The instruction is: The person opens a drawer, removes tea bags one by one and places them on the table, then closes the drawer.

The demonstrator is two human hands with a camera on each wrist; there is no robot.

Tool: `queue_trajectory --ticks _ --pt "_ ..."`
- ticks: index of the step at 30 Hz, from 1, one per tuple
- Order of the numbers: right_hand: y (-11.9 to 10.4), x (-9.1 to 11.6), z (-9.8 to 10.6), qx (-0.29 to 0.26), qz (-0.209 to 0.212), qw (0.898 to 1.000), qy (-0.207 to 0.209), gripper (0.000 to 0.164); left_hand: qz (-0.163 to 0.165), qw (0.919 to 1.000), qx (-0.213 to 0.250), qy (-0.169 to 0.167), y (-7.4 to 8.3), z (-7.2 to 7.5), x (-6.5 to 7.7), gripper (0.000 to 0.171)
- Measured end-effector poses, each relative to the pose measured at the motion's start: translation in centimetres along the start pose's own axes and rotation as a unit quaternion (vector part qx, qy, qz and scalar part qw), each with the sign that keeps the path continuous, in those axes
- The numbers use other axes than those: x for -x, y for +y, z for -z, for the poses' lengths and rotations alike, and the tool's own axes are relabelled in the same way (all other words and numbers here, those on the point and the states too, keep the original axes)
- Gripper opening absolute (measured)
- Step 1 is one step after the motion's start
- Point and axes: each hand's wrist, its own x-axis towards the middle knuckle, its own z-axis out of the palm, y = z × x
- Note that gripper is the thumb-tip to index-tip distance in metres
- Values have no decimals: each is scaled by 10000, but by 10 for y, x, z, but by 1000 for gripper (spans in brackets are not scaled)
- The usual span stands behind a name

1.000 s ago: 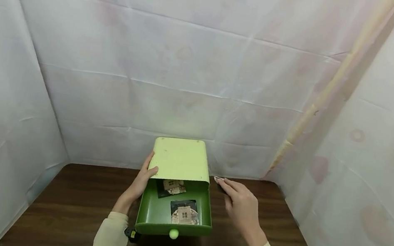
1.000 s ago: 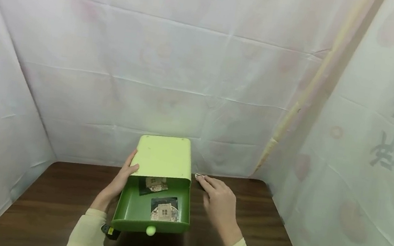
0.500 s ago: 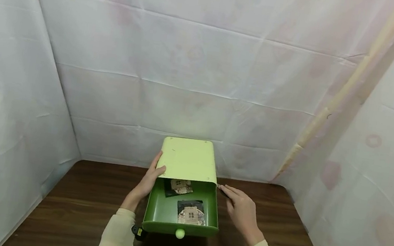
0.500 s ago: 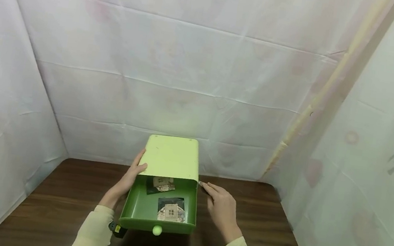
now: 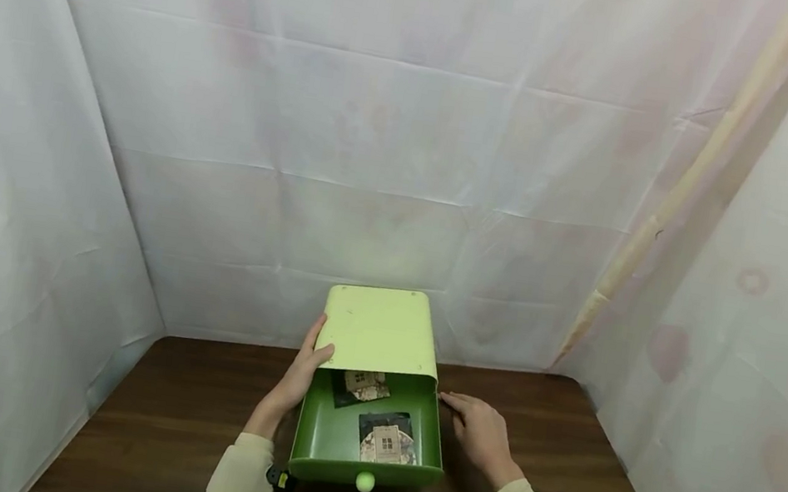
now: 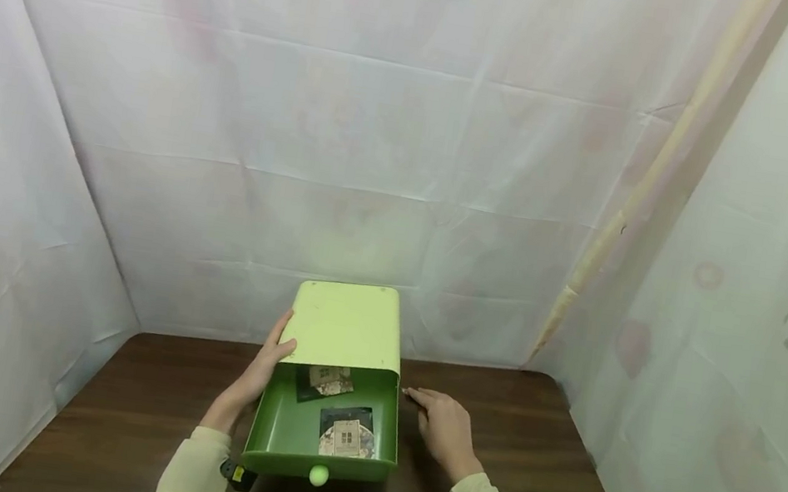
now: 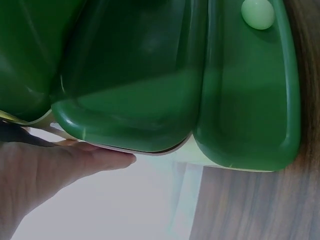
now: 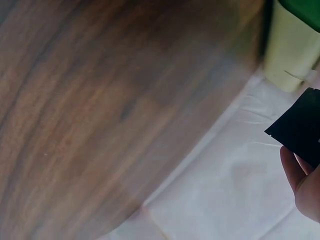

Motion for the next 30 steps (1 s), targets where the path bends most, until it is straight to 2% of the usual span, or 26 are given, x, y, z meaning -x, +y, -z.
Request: queue_trajectory --ticks 6,11,16,23,30 --pt "4 6 -20 -19 -38 10000 -84 38 11 10000 57 53 -5 7 5 62" --pt "3 9 -33 -91 -183 9988 -447 37 8 9999 30 166 -17 13 11 62" --pt "6 7 -42 -75 -254 9986 -459 36 -205 9995 -49 246 -25 10 9 61" --pt "11 15 -54 -172 -223 9981 -556 29 0 9999 110 69 -6 5 18 61" --pt "18 10 -59 -300 -280 9964 -742 31 -135 9995 -68 267 -27 11 10 61"
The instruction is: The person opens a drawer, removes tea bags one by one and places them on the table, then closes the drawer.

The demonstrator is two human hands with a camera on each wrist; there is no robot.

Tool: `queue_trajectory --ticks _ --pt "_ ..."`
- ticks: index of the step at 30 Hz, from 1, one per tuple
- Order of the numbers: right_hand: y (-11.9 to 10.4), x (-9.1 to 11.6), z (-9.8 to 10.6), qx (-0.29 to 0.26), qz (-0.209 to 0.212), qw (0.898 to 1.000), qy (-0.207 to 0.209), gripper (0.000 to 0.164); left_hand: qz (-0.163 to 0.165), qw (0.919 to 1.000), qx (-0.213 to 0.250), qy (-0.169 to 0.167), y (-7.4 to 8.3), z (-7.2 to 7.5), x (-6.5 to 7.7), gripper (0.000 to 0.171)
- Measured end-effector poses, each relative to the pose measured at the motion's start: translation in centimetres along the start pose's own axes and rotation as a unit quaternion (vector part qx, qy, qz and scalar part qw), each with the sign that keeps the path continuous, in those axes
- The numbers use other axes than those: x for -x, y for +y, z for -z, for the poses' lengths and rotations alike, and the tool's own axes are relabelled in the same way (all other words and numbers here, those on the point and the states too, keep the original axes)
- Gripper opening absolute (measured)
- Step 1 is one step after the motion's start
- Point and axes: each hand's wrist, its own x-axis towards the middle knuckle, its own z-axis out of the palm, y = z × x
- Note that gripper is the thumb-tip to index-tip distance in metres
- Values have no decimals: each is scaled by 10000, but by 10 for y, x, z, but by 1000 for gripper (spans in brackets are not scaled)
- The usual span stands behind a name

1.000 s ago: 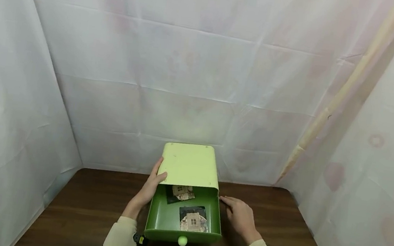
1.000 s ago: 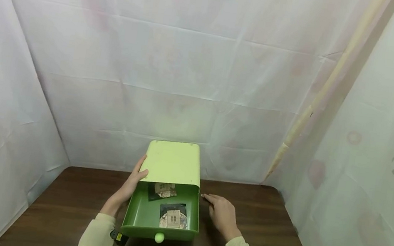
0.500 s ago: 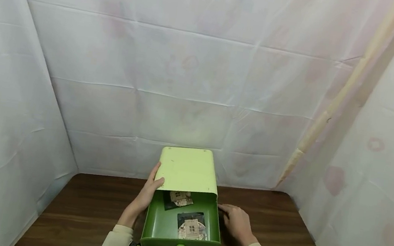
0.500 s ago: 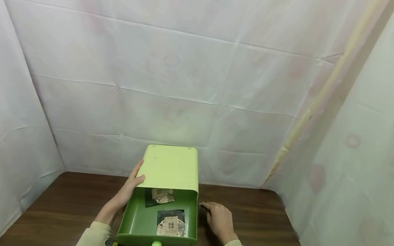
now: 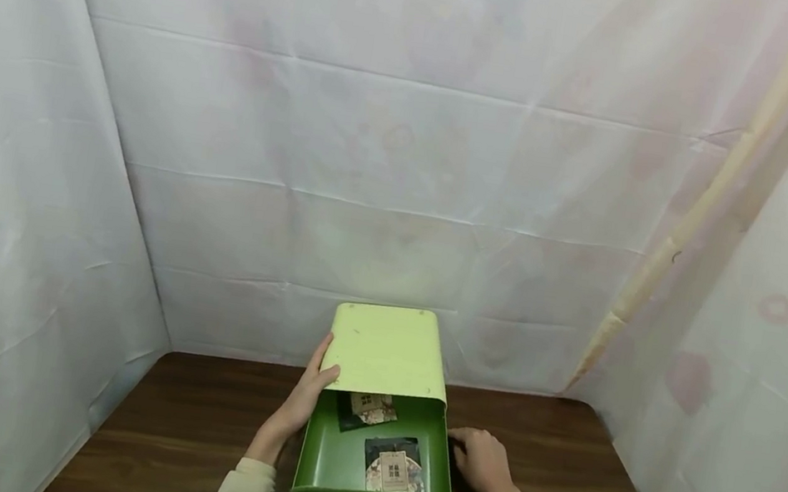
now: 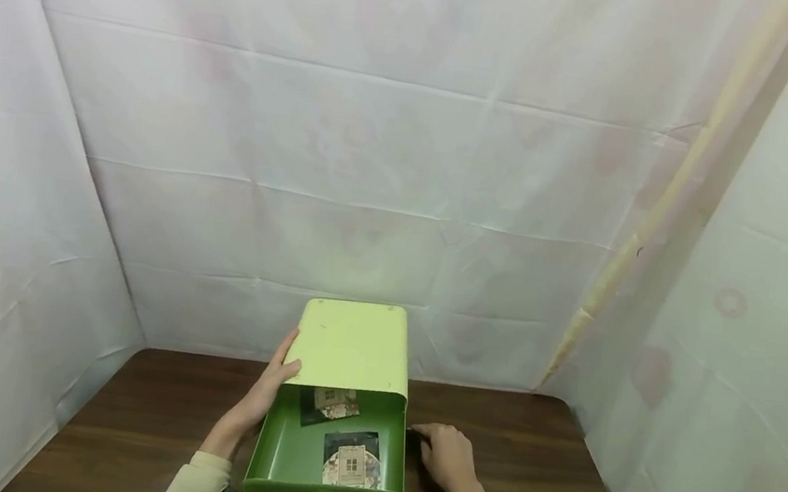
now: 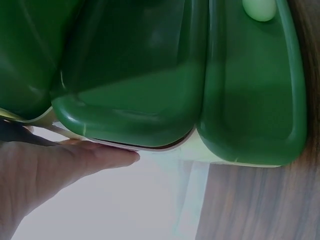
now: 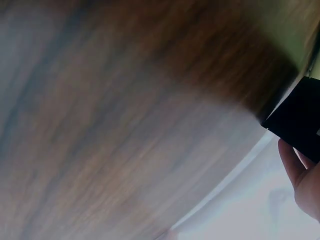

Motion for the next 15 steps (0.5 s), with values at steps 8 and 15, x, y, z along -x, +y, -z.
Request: queue_trajectory --ticks 8,15 --pt "9 -3 3 -263 126 9983 -506 31 -248 9996 -107 129 -1 -3 -4 60" --pt "16 7 8 -687 47 9920 -1057 28 -177 9998 91 38 0 -10 1 61"
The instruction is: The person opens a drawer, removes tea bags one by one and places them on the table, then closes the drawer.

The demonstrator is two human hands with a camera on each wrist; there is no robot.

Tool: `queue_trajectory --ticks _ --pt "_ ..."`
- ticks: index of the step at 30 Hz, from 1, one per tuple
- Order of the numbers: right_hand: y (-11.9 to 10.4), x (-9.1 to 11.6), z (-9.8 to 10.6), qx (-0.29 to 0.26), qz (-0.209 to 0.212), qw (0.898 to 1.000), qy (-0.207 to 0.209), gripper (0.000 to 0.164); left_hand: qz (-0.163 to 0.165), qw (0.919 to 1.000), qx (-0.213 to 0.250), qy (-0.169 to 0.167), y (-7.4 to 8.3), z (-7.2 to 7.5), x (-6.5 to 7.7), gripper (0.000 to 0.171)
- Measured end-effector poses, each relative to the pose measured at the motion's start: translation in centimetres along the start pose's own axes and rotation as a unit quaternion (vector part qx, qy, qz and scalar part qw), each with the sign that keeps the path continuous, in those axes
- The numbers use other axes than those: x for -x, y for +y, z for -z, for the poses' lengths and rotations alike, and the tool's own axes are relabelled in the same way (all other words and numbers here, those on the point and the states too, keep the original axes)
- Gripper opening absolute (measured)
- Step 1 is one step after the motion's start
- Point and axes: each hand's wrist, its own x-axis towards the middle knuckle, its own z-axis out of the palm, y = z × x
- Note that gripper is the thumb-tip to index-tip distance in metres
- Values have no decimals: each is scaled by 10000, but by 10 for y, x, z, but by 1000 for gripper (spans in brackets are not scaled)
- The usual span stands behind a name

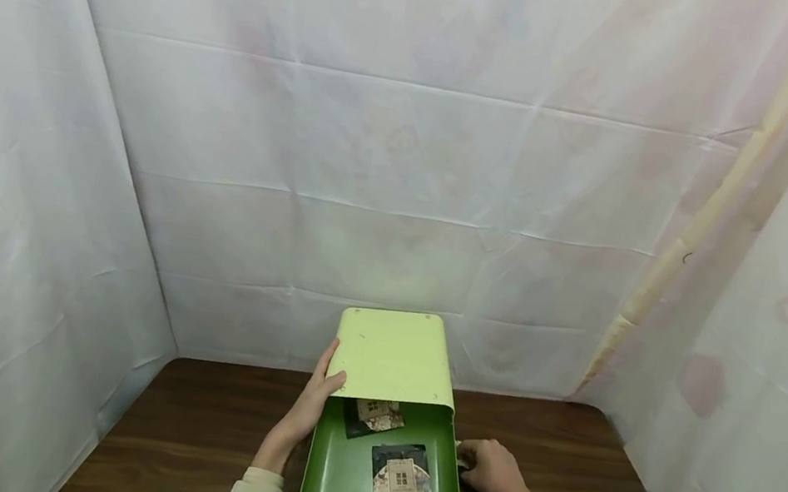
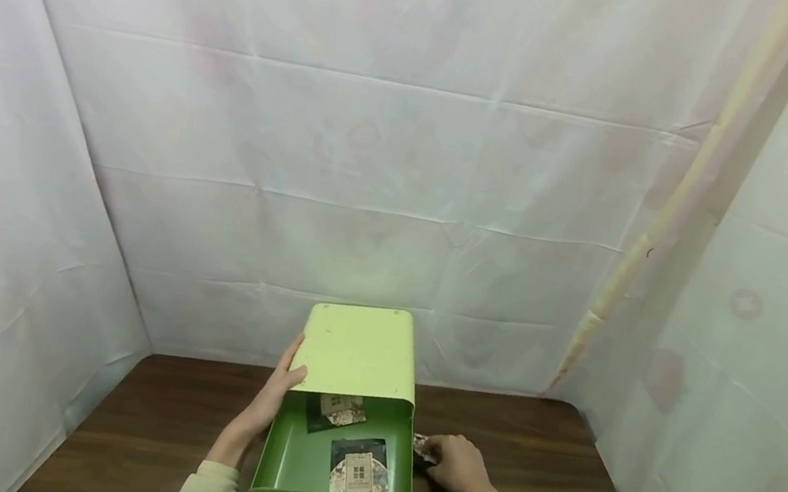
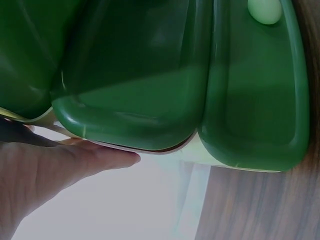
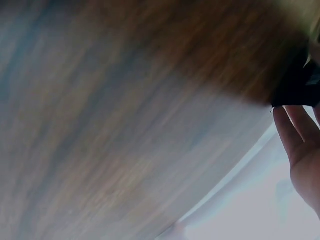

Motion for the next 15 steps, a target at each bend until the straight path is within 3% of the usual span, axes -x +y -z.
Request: queue_trajectory --ticks 5,10,15 --pt "3 8 2 -225 122 9994 -231 20 37 9999 69 95 -1 -4 2 61" --pt "4 11 1 -332 249 9987 -302 35 31 10000 -16 11 0 -4 1 61" --pt "2 10 3 -287 257 9992 -98 43 87 9999 -17 -116 9 0 0 61"
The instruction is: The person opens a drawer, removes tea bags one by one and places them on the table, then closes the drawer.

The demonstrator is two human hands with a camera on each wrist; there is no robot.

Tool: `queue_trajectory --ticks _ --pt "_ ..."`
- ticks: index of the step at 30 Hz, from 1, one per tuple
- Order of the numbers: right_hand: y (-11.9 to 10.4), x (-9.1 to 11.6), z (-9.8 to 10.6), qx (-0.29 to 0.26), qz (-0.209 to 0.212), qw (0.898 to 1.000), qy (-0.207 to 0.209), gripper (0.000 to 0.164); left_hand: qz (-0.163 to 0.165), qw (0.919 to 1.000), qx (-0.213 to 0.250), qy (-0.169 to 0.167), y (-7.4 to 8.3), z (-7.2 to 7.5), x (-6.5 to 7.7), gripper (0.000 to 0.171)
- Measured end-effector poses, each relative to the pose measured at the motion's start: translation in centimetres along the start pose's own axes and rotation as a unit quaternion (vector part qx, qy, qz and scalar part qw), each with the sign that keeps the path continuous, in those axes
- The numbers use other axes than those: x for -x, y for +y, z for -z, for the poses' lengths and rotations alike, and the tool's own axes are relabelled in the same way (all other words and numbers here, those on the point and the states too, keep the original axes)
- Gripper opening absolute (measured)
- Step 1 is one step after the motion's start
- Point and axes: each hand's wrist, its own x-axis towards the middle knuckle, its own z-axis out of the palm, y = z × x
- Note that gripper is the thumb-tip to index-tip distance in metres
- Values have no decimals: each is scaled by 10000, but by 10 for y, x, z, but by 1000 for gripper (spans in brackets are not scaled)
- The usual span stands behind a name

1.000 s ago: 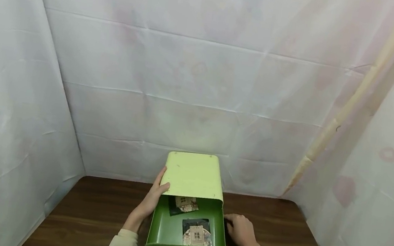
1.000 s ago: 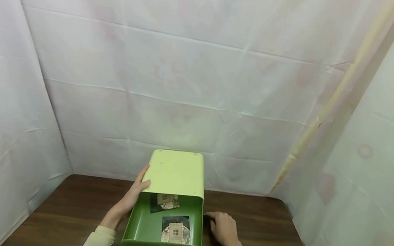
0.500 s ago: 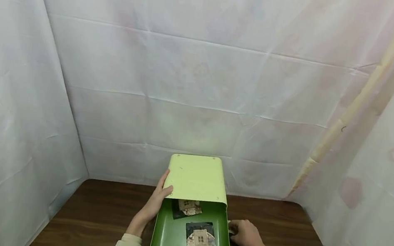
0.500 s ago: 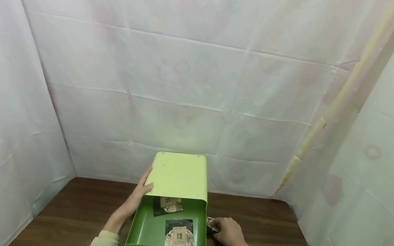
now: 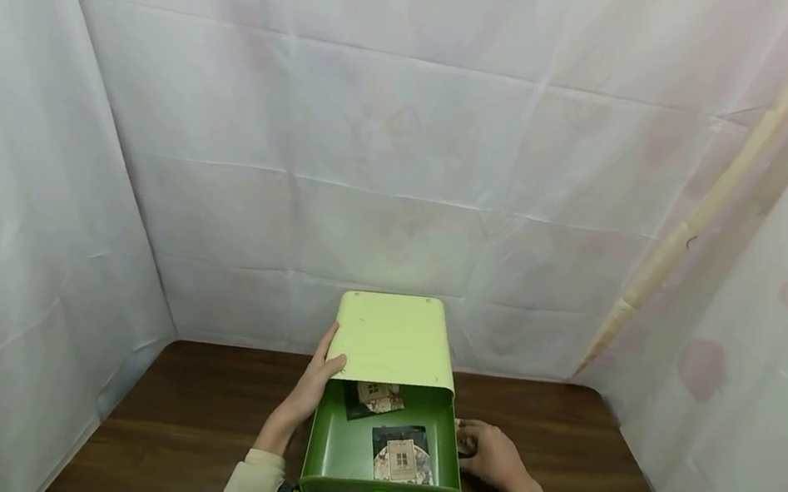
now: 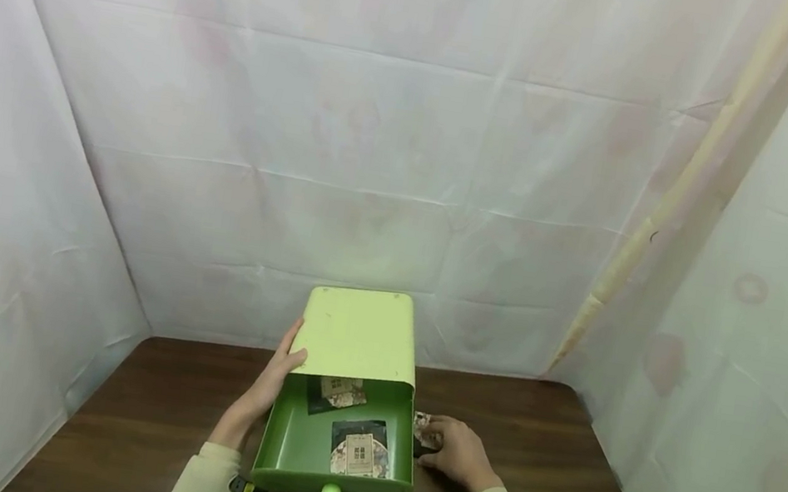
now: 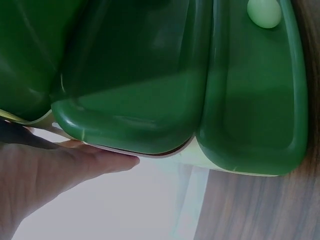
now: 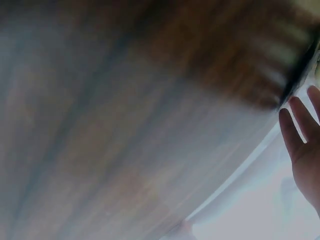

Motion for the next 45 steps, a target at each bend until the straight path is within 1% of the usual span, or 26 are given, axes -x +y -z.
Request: queue_trajectory --ticks 5,8,13,15,17,20,22,26,31,34,38,41,45 --pt "-3 0 1 116 -55 9999 107 46 100 9999 116 -11 18 3 4 62" --pt "-2 2 2 127 -87 9997 194 48 122 9999 47 -11 25 2 7 62" --pt "-1 8 7 59 -349 9978 560 49 77 10000 -24 1 29 -1 9 62" --pt "-2 11 12 38 -526 9967 614 48 84 10000 -23 8 28 -1 10 62" --pt "-3 15 19 53 -676 9956 653 49 113 9999 -14 -12 27 -2 11 62" --pt "-2 20 34 189 -845 9937 709 55 203 9998 -13 -55 25 -2 11 62" --pt "-1 24 47 289 -885 9928 757 60 247 9997 -1 -71 25 -3 9 62" --pt "2 32 74 292 -957 9929 644 63 272 9996 -1 -67 26 -5 7 62" --pt "2 45 96 376 -1077 9915 621 66 256 9996 -38 -85 27 -9 4 62" --pt "-3 51 106 460 -1034 9910 711 62 261 9996 -69 -83 28 -10 3 61" --pt "-15 54 116 495 -803 9908 969 47 267 9996 -47 -92 30 -11 2 61" --pt "-28 53 123 557 -584 9901 1151 39 277 9996 -29 -87 31 -11 3 61" --pt "-50 48 133 617 -309 9894 1278 34 252 9996 -58 -60 31 -13 4 61"
